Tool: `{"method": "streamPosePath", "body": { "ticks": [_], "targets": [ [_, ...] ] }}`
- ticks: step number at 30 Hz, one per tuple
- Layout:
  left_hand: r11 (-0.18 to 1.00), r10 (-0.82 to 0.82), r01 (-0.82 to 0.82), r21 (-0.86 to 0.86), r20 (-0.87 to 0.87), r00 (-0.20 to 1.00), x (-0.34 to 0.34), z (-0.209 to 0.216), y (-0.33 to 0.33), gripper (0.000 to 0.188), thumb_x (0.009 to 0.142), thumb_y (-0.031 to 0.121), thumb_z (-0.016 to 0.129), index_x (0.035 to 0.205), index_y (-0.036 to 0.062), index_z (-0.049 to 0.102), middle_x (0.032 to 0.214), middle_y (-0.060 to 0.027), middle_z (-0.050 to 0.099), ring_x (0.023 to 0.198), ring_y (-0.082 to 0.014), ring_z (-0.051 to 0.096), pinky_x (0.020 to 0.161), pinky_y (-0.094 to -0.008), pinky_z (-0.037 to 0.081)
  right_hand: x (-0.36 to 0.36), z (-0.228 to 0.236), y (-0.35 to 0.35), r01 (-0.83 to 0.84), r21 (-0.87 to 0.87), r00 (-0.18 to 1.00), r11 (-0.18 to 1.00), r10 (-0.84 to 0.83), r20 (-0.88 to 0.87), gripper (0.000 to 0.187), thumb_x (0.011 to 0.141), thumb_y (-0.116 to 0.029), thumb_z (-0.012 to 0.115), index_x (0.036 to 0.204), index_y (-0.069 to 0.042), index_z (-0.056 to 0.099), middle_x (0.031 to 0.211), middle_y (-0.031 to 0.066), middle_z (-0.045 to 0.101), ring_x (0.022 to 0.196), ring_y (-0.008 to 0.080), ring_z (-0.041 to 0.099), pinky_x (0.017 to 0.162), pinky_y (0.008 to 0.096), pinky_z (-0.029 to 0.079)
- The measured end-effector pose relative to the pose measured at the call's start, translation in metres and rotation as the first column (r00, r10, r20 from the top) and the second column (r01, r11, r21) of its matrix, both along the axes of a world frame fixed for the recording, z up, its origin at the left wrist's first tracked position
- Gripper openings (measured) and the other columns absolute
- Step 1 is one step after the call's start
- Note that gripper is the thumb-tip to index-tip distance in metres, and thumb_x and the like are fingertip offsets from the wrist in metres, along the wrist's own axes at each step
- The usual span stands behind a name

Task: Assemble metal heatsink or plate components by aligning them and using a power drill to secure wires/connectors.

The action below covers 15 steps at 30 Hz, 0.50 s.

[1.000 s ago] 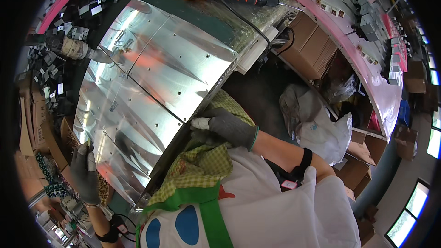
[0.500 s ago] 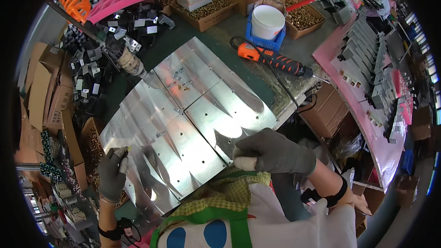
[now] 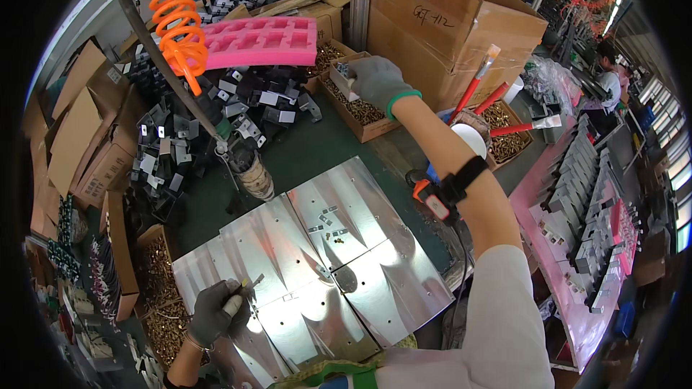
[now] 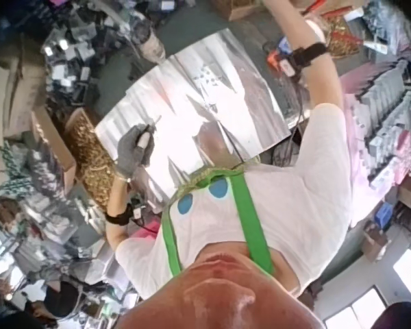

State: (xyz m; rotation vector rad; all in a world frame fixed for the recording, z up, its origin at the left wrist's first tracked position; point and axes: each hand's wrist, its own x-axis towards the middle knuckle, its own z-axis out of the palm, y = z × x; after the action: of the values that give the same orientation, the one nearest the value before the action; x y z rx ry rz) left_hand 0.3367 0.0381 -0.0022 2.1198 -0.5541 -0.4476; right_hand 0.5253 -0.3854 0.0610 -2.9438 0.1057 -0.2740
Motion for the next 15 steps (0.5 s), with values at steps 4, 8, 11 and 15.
{"method": "streamPosePath", "body": {
  "ticks": [4,8,11,15],
  "targets": [
    [0.998,0.053,-0.058,-0.013,-0.249,0.967,0.004,-0.011,0.011,0.014,0.087,0.008,0.055,0.095,-0.0022,0.060,0.074,-0.0079,0.059,0.061,-0.0156,0.057,0.057,-0.0278,0.046,0.068,0.000,-0.032,0.107,-0.166,0.965,0.980,-0.143,-0.221,0.029,0.079,-0.018,0.062,0.107,-0.012,0.068,0.104,0.0126,0.067,0.098,0.0267,0.064,0.081,0.0389,0.051],
    [0.991,-0.003,-0.023,-0.133,-0.190,0.982,0.007,-0.023,0.014,0.018,0.092,0.011,0.050,0.095,-0.0053,0.057,0.074,-0.0049,0.057,0.056,-0.0077,0.051,0.052,-0.0227,0.042,0.070,-0.021,-0.042,0.083,-0.297,0.716,0.951,-0.264,-0.646,0.039,0.067,-0.020,0.072,0.103,-0.004,0.068,0.106,0.0184,0.065,0.096,0.0255,0.065,0.082,0.0366,0.051],
    [0.992,0.055,-0.079,-0.098,-0.230,0.972,0.006,-0.022,0.014,0.016,0.087,0.010,0.054,0.095,-0.0030,0.060,0.079,-0.0092,0.061,0.066,-0.0169,0.058,0.062,-0.0282,0.047,0.054,-0.062,-0.044,0.007,-0.054,0.807,0.999,-0.037,-0.589,0.047,0.066,-0.023,0.071,0.109,-0.004,0.064,0.113,0.0181,0.063,0.103,0.0298,0.061,0.088,0.0398,0.048],
    [0.994,0.053,-0.069,-0.079,-0.188,0.981,0.007,-0.017,0.012,0.017,0.085,0.012,0.057,0.094,-0.0008,0.062,0.081,-0.0119,0.062,0.071,-0.0224,0.062,0.067,-0.0309,0.048,0.040,-0.095,-0.058,-0.110,0.070,0.948,0.991,0.126,-0.291,0.054,0.070,-0.021,0.066,0.121,-0.010,0.055,0.111,0.0150,0.063,0.108,0.0311,0.057,0.095,0.0361,0.043]
  ]
}}
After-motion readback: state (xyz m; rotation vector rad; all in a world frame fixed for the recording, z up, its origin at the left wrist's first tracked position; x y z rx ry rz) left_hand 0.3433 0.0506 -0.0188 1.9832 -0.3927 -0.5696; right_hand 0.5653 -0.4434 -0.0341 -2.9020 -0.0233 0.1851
